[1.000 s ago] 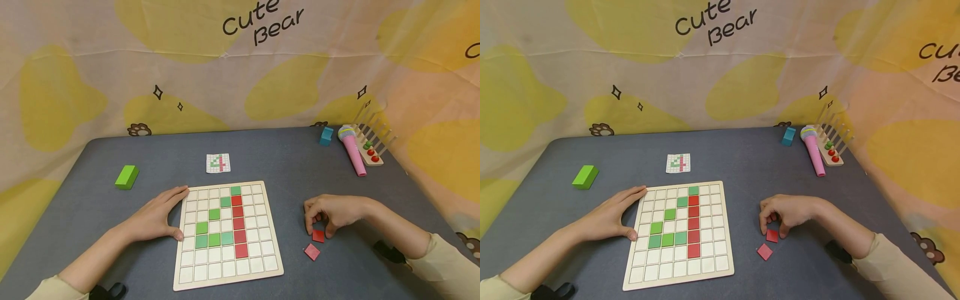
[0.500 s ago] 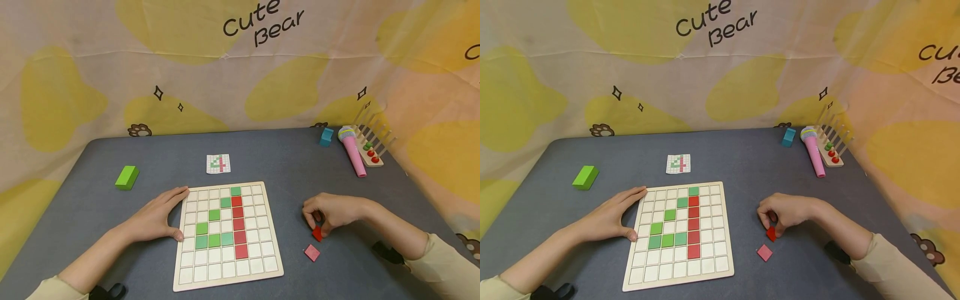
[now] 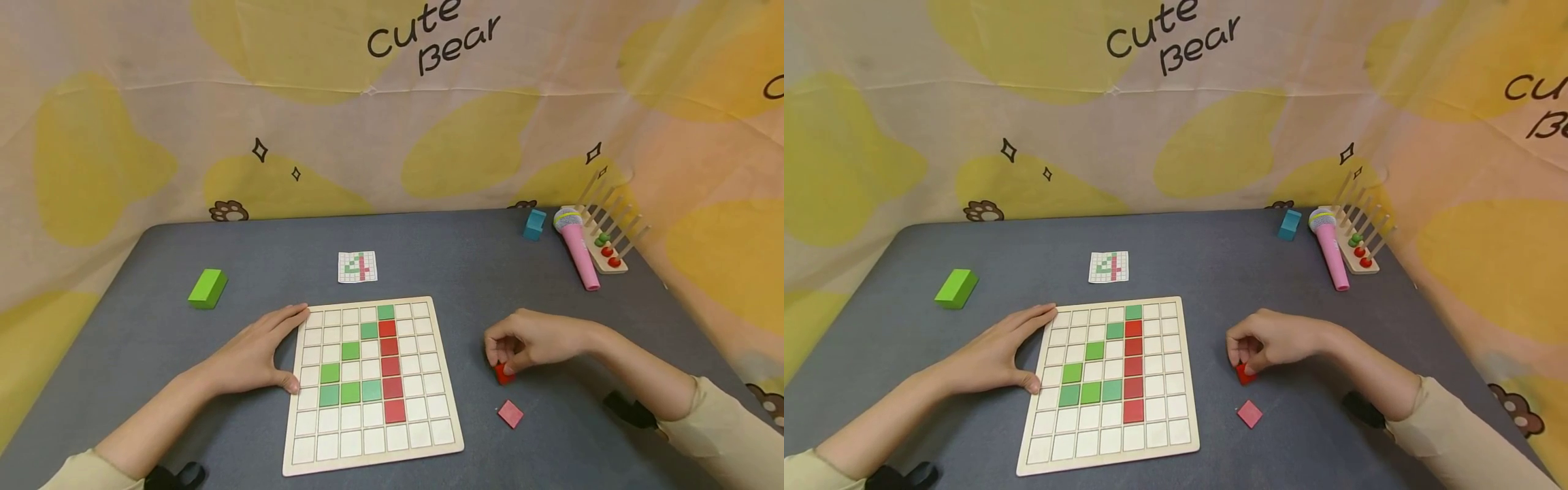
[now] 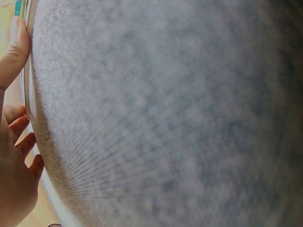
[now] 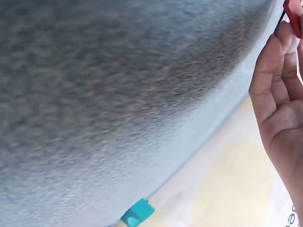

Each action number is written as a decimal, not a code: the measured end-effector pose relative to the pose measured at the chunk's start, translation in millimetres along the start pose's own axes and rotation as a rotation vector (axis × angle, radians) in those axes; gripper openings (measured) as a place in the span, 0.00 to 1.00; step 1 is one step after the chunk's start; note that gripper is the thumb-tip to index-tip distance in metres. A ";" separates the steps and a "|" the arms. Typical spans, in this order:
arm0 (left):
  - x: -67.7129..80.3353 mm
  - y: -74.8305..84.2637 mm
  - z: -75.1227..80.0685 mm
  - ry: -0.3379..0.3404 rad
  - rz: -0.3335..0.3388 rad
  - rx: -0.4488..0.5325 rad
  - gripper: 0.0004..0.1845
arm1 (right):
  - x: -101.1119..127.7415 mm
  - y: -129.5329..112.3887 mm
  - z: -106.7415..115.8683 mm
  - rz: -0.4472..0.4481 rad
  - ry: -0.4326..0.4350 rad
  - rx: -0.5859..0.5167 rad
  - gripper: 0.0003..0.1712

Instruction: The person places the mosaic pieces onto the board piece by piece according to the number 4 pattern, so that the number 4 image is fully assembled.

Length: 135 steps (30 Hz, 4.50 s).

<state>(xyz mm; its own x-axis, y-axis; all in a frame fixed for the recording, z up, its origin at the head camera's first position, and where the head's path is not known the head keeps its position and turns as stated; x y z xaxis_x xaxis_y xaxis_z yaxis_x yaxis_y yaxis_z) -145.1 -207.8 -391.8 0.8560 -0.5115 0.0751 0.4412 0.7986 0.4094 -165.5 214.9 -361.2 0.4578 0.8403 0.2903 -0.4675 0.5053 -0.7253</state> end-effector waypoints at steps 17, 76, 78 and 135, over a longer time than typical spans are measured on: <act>0.1 0.0 0.0 -0.003 0.009 -0.005 0.66 | -42.3 -34.0 -16.9 0.064 0.101 -0.133 0.07; 0.8 0.6 0.7 0.007 0.001 -0.002 0.66 | -85.2 -99.4 -84.2 0.033 0.191 -0.031 0.06; 0.7 0.7 0.6 0.007 0.001 -0.003 0.66 | -84.8 -99.4 -83.6 0.031 0.196 -0.030 0.06; 0.3 3.6 2.4 -0.003 0.000 0.006 0.65 | 1.7 -18.2 -32.6 0.094 -0.123 0.115 0.27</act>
<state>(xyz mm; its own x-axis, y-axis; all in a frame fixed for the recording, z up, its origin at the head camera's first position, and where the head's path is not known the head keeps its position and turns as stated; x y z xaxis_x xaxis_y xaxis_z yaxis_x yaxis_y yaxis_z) -143.9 -205.9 -388.1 0.8552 -0.5125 0.0774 0.4397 0.7965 0.4150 -131.6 200.7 -367.8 0.3153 0.8989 0.3042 -0.5905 0.4367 -0.6787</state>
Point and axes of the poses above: each hand's wrist, its own x-axis away from the middle knuckle, its own z-axis out of the back of the hand, y = z × x, the point moved 4 cm from there along -x, towards the middle knuckle, and after that the axes turned 1 degree about -z, right-handed, at the moved point
